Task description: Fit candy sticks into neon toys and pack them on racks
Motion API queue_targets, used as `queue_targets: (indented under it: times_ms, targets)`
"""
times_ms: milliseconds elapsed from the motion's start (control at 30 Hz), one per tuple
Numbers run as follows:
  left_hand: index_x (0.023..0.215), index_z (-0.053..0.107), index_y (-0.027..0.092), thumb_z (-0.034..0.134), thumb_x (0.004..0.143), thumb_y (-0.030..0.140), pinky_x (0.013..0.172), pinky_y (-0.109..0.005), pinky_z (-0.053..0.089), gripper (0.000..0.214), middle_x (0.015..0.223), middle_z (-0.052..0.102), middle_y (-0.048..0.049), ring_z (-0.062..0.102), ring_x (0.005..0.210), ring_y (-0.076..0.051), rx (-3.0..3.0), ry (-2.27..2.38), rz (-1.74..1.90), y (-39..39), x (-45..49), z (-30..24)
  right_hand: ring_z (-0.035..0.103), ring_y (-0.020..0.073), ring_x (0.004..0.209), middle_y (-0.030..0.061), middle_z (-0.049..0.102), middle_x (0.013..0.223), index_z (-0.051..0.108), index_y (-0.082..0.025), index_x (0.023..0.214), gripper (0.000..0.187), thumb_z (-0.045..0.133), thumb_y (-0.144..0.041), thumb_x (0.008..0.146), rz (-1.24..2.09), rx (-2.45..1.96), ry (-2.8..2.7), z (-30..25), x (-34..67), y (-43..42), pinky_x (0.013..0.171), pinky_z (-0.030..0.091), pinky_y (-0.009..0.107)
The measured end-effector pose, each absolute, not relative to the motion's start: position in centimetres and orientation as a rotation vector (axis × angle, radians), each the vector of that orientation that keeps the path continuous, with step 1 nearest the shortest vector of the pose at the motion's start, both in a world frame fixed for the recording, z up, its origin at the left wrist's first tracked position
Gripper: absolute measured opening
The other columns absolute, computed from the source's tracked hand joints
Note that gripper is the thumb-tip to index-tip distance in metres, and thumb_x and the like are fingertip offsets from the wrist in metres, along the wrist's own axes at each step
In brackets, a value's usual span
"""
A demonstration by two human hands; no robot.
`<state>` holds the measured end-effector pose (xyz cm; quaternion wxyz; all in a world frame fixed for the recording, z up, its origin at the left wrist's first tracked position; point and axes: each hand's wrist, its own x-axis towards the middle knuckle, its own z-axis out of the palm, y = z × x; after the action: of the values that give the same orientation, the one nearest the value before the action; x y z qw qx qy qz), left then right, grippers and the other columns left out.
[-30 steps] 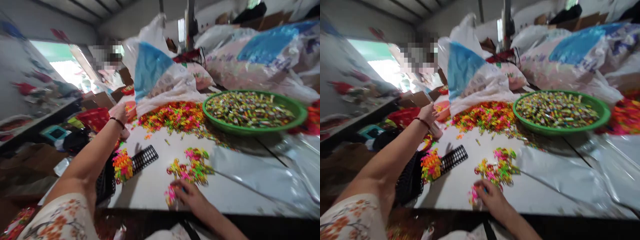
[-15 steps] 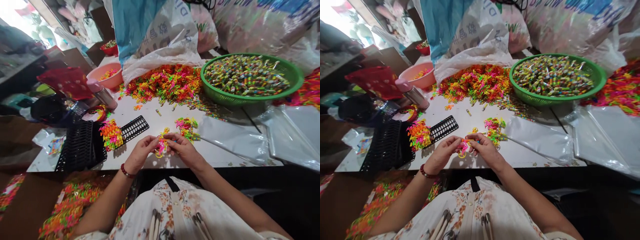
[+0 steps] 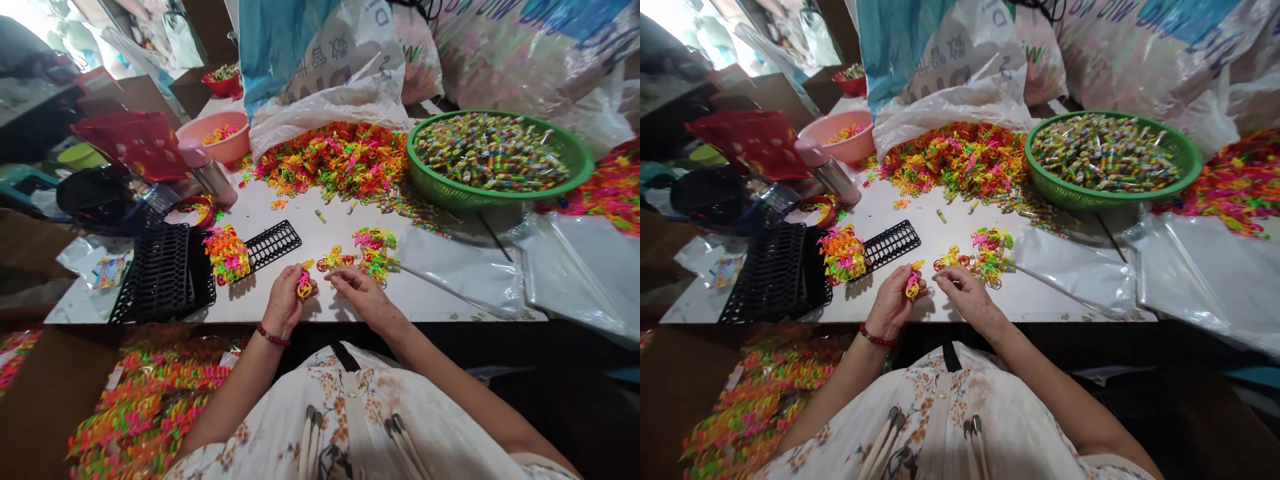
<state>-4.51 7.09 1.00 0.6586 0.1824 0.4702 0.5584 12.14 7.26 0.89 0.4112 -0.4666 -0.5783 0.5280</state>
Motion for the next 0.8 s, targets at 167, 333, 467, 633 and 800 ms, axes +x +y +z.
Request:
queue_targets:
  times_ms: [167,333,467,633,800]
  targets:
    - [0.078,0.046,0.019,0.067,0.079,0.048,0.04,-0.018,0.034,0.035,0.053,0.048,0.0074,0.04,0.04,-0.006,0.582,1.156,1.351,6.3,-4.2,1.1,0.053,0.0104,0.062,-0.0014,0.061,0.072,0.068,-0.02,0.09,0.031,0.067,-0.049,0.079,1.405,-1.118,-1.277,1.7,11.6,6.9,0.061,0.047,0.025]
    - [0.079,0.045,0.021,0.064,0.079,0.054,0.037,-0.014,0.025,0.038,0.052,0.043,0.0092,0.033,0.039,-0.004,0.632,1.211,1.357,5.7,-3.6,1.1,0.064,0.0131,0.062,-0.0039,0.063,0.067,0.059,-0.02,0.088,0.041,0.081,-0.046,0.065,1.615,-1.071,-0.996,1.3,10.9,6.5,0.063,0.056,0.029]
    - [0.08,0.046,0.021,0.063,0.08,0.054,0.04,-0.015,0.028,0.037,0.055,0.043,0.0086,0.033,0.042,-0.004,0.718,1.226,1.339,5.4,-3.3,1.1,0.066,0.013,0.063,-0.0008,0.069,0.073,0.06,-0.019,0.088,0.039,0.079,-0.046,0.068,1.629,-1.07,-1.013,1.3,10.9,6.2,0.066,0.058,0.029]
    - [0.083,0.05,0.02,0.062,0.082,0.052,0.046,-0.016,0.032,0.034,0.061,0.046,0.0069,0.037,0.049,-0.006,0.812,1.283,1.326,5.2,-3.3,0.6,0.067,0.0149,0.071,0.004,0.074,0.088,0.072,-0.021,0.1,0.037,0.074,-0.047,0.074,1.61,-1.067,-1.13,1.2,11.3,6.0,0.073,0.057,0.033]
    - [0.082,0.05,0.02,0.06,0.083,0.052,0.047,-0.017,0.031,0.034,0.061,0.045,0.0069,0.036,0.049,-0.007,0.837,1.316,1.306,5.2,-3.2,0.3,0.067,0.0153,0.07,0.0046,0.075,0.088,0.075,-0.021,0.101,0.038,0.074,-0.047,0.074,1.537,-1.099,-1.188,0.9,11.5,6.0,0.073,0.057,0.034]
